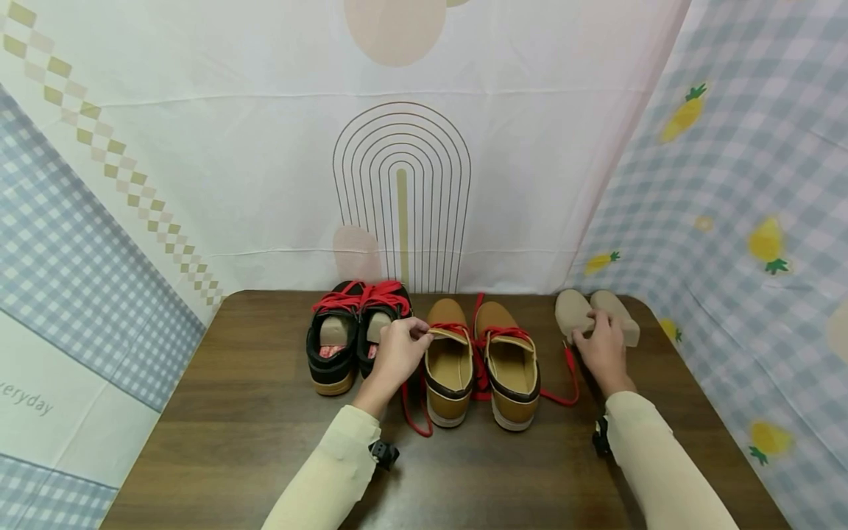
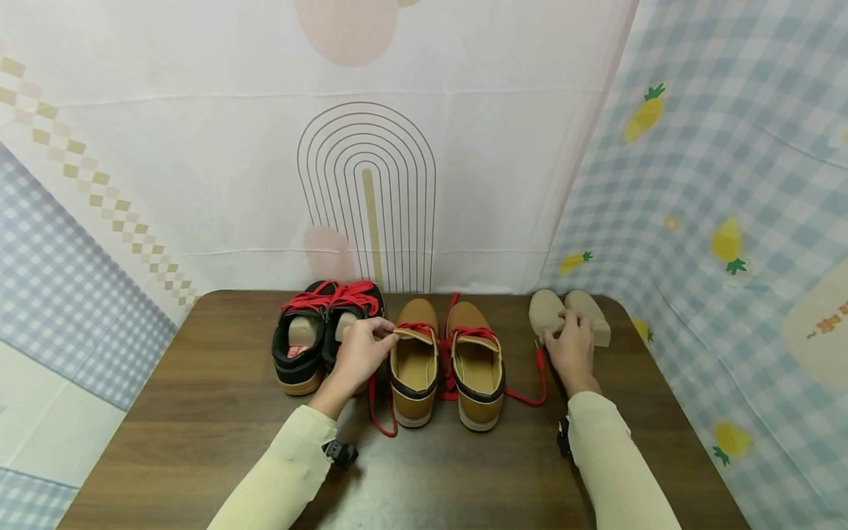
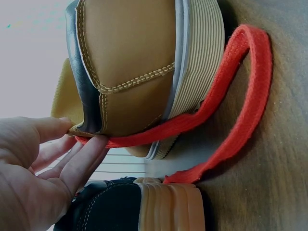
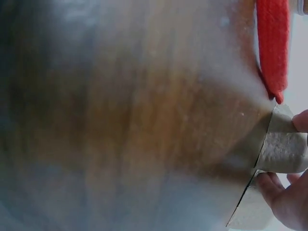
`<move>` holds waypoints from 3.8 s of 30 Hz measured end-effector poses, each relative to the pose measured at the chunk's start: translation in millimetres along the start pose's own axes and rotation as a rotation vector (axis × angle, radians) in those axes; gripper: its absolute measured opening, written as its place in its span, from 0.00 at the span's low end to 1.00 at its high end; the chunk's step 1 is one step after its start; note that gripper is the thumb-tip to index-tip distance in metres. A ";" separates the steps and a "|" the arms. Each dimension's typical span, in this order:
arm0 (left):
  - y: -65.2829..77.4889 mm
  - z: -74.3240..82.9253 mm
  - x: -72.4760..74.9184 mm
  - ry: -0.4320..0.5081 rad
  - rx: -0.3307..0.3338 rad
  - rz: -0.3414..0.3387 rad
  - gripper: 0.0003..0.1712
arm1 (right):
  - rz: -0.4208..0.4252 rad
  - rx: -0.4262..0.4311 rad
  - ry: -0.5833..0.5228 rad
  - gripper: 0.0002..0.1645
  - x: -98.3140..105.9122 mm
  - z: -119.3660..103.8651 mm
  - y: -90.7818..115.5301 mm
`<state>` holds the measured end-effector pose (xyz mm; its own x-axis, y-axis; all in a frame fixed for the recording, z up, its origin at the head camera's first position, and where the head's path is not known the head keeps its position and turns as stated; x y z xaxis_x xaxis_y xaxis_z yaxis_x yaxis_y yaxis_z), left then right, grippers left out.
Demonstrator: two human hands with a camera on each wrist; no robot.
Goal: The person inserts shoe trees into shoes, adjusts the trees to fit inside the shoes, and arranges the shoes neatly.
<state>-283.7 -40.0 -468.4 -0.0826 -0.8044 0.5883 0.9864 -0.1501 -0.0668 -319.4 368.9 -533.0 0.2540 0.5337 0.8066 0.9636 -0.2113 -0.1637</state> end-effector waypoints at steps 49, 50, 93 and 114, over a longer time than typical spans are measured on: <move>-1.1 -1.7 1.4 0.031 0.022 -0.033 0.03 | -0.038 0.316 0.014 0.25 38.0 -30.8 19.7; -1.3 -1.6 1.4 0.032 0.021 -0.032 0.03 | -0.037 0.321 0.017 0.25 39.6 -31.5 20.8; -2.4 -1.5 2.1 0.027 0.011 -0.025 0.03 | 0.011 0.594 0.093 0.27 89.7 -104.3 70.2; -1.3 -0.8 2.9 0.059 0.015 -0.024 0.04 | -0.123 0.629 0.010 0.29 90.7 -140.3 89.8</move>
<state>-285.3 -42.6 -467.2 -0.1141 -0.8331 0.5412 0.9860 -0.1616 -0.0409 -221.5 283.5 -394.9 0.1408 0.5155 0.8452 0.8508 0.3736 -0.3695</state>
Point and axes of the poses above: each hand's wrist, its own y-axis away from the middle knuckle, its own x-axis out of the back of the hand, z = x × y, the point moved 5 cm from there along -y, towards the middle knuckle, and after that the axes turned 7 degrees about -z, right-handed, at the moved point
